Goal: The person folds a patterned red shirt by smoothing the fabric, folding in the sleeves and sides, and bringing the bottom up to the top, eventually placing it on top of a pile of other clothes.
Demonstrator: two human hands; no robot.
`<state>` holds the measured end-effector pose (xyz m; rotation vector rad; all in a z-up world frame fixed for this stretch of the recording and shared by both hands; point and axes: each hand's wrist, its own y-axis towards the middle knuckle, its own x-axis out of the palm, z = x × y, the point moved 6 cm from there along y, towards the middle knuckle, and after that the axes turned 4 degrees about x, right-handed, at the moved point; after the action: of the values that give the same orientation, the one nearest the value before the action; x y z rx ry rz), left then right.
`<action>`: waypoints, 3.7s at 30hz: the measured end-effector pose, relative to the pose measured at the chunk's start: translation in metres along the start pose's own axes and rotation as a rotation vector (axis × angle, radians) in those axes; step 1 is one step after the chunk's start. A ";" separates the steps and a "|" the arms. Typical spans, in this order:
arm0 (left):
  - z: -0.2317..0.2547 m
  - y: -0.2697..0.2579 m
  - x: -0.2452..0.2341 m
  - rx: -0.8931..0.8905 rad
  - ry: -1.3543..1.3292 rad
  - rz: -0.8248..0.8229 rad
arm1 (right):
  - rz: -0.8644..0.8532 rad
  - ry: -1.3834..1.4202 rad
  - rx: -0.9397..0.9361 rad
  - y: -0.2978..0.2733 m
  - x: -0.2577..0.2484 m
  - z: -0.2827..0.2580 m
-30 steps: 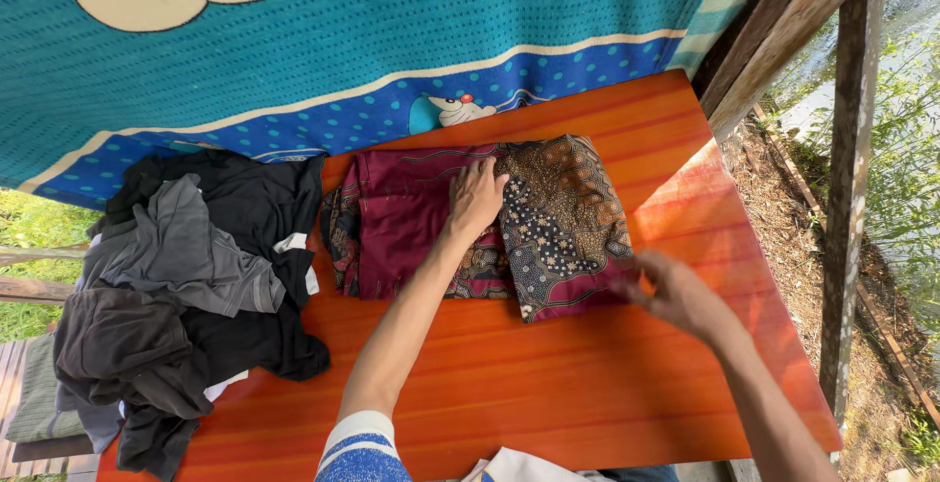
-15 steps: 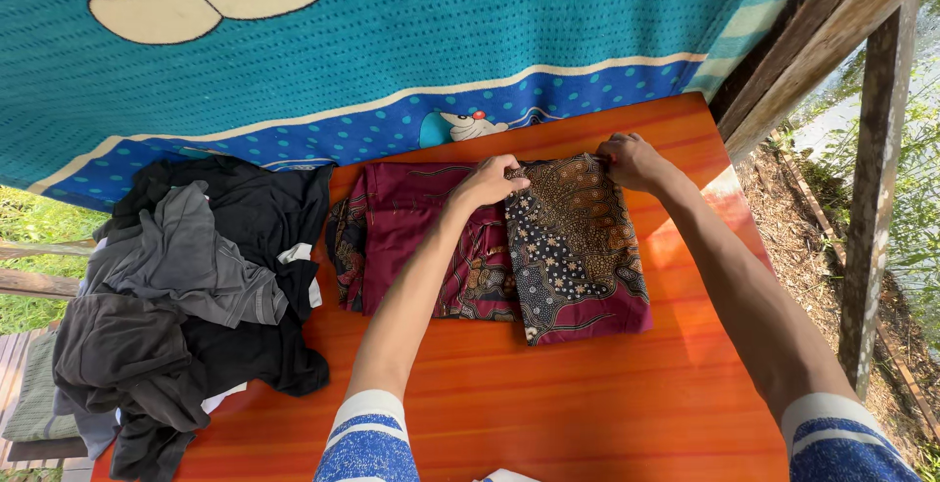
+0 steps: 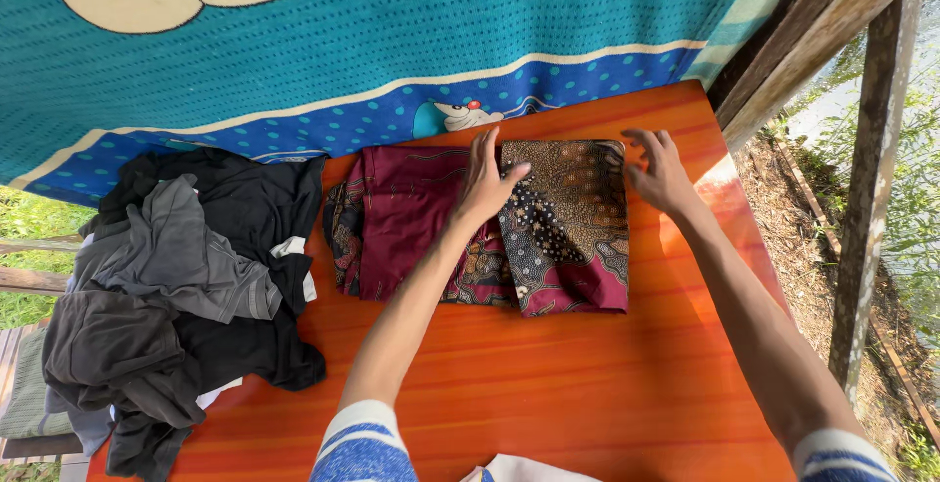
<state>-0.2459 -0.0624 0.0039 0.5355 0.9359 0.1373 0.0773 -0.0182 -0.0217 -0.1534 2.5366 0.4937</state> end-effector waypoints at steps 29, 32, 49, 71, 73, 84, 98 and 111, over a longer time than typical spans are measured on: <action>0.112 -0.142 -0.123 0.161 -0.219 -0.361 | -0.062 -0.272 -0.166 -0.213 -0.008 -0.163; 0.099 -0.150 -0.116 -0.083 -0.197 -0.350 | -0.013 -0.269 -0.193 -0.219 -0.006 -0.155; 0.091 -0.136 -0.096 -0.266 -0.543 -0.542 | 0.074 -0.338 -0.020 -0.218 -0.016 -0.116; 0.109 0.095 0.137 0.009 0.064 -0.433 | 0.007 -0.669 0.014 -0.147 0.048 -0.129; 0.103 0.102 0.147 -0.066 0.081 -0.510 | -0.006 -0.675 0.020 -0.147 0.048 -0.129; 0.125 0.078 0.126 0.342 -0.039 -0.027 | -0.020 -0.629 0.061 -0.141 0.035 -0.125; 0.081 0.048 0.137 0.293 0.338 -0.267 | -0.048 -0.657 -0.052 -0.172 0.041 -0.144; -0.005 0.027 0.060 0.050 0.356 -0.526 | -0.082 -0.686 -0.027 -0.173 0.042 -0.140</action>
<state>-0.2109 -0.0173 -0.0286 0.2986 1.4014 -0.2753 0.0087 -0.2319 0.0116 -0.0787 1.8472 0.4519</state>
